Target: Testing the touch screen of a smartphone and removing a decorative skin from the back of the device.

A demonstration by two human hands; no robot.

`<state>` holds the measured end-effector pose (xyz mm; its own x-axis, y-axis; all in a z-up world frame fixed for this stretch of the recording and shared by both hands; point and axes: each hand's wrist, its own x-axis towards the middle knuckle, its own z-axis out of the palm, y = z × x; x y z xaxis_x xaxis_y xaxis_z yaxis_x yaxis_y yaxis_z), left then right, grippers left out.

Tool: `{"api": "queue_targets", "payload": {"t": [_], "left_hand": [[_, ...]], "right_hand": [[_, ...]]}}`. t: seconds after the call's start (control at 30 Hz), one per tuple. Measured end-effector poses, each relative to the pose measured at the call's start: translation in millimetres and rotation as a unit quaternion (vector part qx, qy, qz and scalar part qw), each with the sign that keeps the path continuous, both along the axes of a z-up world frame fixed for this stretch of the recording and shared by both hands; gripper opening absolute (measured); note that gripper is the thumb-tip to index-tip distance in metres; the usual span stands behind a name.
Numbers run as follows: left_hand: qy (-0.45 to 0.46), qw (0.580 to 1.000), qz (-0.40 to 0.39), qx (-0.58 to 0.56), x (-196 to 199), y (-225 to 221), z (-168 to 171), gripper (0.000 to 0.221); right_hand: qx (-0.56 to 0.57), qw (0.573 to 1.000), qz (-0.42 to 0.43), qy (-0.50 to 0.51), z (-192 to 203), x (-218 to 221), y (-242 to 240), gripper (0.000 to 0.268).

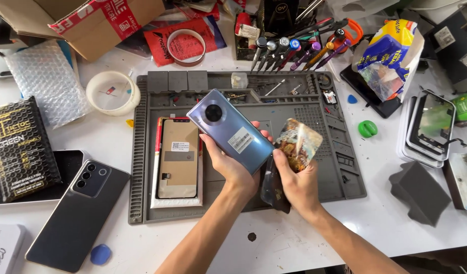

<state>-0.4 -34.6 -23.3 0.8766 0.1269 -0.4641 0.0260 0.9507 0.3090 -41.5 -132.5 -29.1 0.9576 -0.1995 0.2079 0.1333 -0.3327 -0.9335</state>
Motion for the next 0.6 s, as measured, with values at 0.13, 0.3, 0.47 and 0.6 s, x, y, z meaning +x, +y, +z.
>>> {"api": "queue_targets", "payload": {"t": [0.13, 0.3, 0.47, 0.6], "left_hand": [[-0.008, 1.000, 0.001, 0.014, 1, 1, 3, 0.097], [-0.016, 1.000, 0.003, 0.013, 3, 2, 5, 0.092], [-0.015, 1.000, -0.005, 0.012, 2, 5, 5, 0.091], [0.001, 0.999, -0.027, 0.020, 3, 6, 0, 0.090]], "right_hand": [[-0.010, 1.000, 0.016, 0.002, 9, 2, 2, 0.018], [-0.019, 0.999, 0.044, 0.010, 33, -2, 10, 0.022], [-0.047, 0.997, 0.055, 0.006, 40, -6, 14, 0.021], [-0.062, 0.996, 0.062, 0.026, 46, -10, 15, 0.024]]}}
